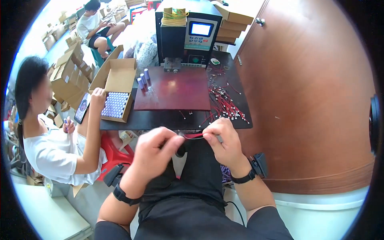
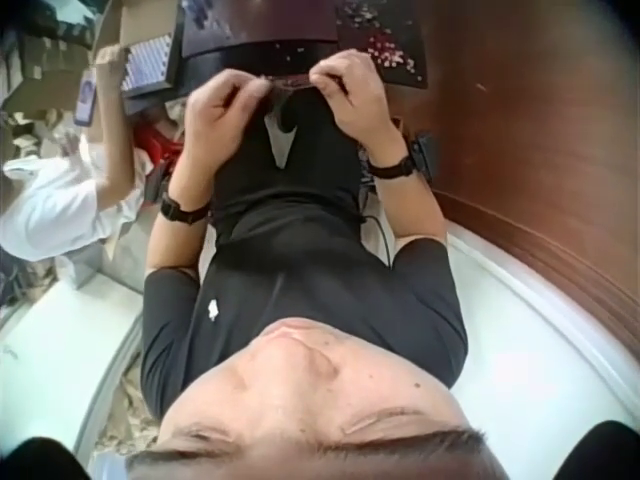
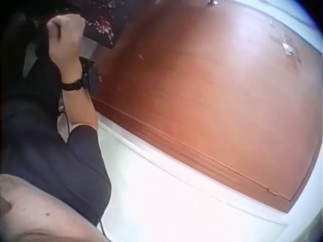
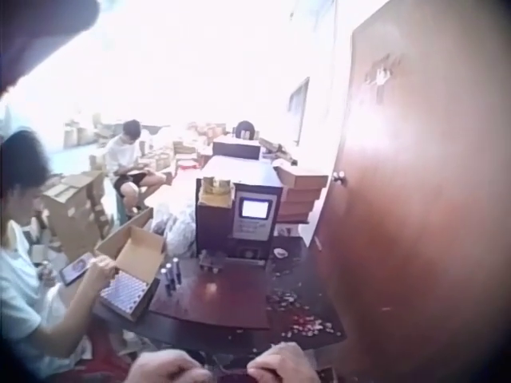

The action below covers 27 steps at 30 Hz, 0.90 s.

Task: The person picks up a battery and a wire, aligns the wire against the battery terminal, and welds them together using a spot welding machine. This process is repeated for several batteries, which are then placed into a box.

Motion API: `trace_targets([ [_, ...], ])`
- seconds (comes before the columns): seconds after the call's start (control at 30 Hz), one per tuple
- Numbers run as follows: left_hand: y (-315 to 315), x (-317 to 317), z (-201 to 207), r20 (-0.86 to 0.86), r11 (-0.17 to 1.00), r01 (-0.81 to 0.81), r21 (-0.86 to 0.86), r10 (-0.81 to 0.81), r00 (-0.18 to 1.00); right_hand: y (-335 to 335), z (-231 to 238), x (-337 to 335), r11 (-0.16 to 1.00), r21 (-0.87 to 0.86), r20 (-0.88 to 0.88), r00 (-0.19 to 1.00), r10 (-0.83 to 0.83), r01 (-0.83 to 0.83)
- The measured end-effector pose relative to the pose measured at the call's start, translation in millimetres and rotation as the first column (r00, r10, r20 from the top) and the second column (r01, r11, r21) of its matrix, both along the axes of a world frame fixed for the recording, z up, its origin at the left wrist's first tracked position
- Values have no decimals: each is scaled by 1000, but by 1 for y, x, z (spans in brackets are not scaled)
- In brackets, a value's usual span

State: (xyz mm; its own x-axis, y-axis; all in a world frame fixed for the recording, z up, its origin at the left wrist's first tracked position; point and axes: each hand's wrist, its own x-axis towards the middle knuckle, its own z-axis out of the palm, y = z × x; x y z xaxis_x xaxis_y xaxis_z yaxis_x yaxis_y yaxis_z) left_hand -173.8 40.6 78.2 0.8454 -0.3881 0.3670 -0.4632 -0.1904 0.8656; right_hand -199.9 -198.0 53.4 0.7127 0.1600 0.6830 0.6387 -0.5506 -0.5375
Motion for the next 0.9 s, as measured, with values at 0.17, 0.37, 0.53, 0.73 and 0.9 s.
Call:
trace_targets([
  [0.17, 38, 101, -44, 4, 871, -490, -43, 491, 871, -11, -29, 61, 959, 265, -237, 971, -38, 102],
  [0.37, 46, 192, -100, 19, 855, -496, 151, 499, 866, 3, -61, 130, 873, 472, -337, 940, 49, 124],
  [0.53, 44, 206, -110, 112, 806, -546, 229, 535, 837, 11, -68, 153, 869, 474, -353, 935, 38, 143],
  [0.73, 40, 162, -82, -152, 830, -553, 72, 557, 816, 4, -70, 154, 868, 482, -303, 953, 32, 124],
  [0.9, 19, 171, -48, 24, 891, -283, 356, 294, 956, -8, -65, 153, 829, 543, -373, 923, 93, 136],
])
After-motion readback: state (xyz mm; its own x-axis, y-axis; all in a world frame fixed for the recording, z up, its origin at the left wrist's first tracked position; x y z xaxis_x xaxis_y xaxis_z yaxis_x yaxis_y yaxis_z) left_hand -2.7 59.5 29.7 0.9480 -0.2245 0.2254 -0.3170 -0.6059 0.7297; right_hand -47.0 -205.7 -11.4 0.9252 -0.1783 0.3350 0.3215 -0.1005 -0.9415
